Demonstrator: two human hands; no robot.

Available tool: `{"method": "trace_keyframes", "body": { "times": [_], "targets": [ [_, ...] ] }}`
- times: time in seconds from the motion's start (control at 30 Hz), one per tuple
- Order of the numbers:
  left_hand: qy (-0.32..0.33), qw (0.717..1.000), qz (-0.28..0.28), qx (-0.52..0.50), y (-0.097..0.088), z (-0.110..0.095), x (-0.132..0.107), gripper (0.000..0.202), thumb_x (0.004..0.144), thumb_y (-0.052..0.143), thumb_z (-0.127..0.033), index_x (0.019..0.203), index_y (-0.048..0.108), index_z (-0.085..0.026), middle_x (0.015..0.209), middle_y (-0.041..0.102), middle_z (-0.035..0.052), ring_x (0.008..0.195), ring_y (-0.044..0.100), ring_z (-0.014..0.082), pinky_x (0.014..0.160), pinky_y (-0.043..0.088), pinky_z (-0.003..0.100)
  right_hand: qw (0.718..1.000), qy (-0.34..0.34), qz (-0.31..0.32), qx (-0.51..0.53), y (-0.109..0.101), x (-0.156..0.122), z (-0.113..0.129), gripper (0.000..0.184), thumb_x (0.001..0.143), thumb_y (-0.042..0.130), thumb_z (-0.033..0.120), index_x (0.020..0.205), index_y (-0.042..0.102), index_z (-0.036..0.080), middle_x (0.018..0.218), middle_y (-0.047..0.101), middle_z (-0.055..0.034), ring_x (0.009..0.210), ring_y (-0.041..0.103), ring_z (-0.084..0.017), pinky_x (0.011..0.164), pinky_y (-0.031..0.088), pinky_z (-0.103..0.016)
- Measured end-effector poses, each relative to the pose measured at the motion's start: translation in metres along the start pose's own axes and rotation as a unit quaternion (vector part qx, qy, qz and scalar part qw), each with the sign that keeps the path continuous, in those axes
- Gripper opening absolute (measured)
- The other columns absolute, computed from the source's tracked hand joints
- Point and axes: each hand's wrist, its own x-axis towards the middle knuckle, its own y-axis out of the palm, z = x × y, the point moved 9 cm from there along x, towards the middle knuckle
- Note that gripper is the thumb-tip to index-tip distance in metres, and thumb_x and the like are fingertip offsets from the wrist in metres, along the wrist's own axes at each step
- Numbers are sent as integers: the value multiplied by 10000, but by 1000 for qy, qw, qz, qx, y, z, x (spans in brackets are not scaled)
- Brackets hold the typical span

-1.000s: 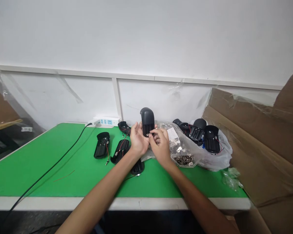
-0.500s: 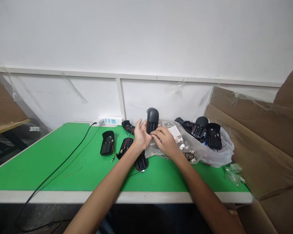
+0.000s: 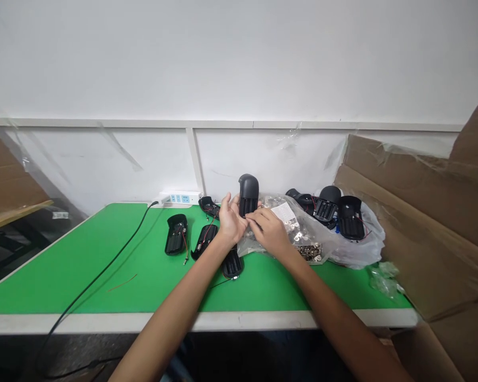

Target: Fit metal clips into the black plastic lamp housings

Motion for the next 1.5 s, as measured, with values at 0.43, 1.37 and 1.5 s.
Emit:
{"method": "trace_keyframes", "body": {
  "times": [0.43,1.37,1.5],
  "targets": [
    [8,1000,-19,-14,-1,-1,0,390,976,472,-498,1043,666,-166,979,765,139,1031,764,314,919,621,465,996,13,53,-68,6,3,-5,248,1035,554,182,1136,781,181,1057,708,-122,999,653,-266,861,582,-416],
    [21,972,11,234,-5,6,4,669,888,776,-359,1486,491,-266,842,712,-5,553,658,155,514,556,262,992,-66,-18,-106,-25,9,-4,253,1049,580,224,1248,734,196,1079,738,-115,1038,649,-261,927,541,-432],
    [43,970,-10,241,-7,6,5,623,921,733,-341,1507,531,-277,853,720,8,584,659,168,603,592,305,997,-20,-10,-74,-23,9,-14,257,1058,567,254,1259,721,213,1102,744,-119,1055,656,-267,947,543,-455]
  ]
}}
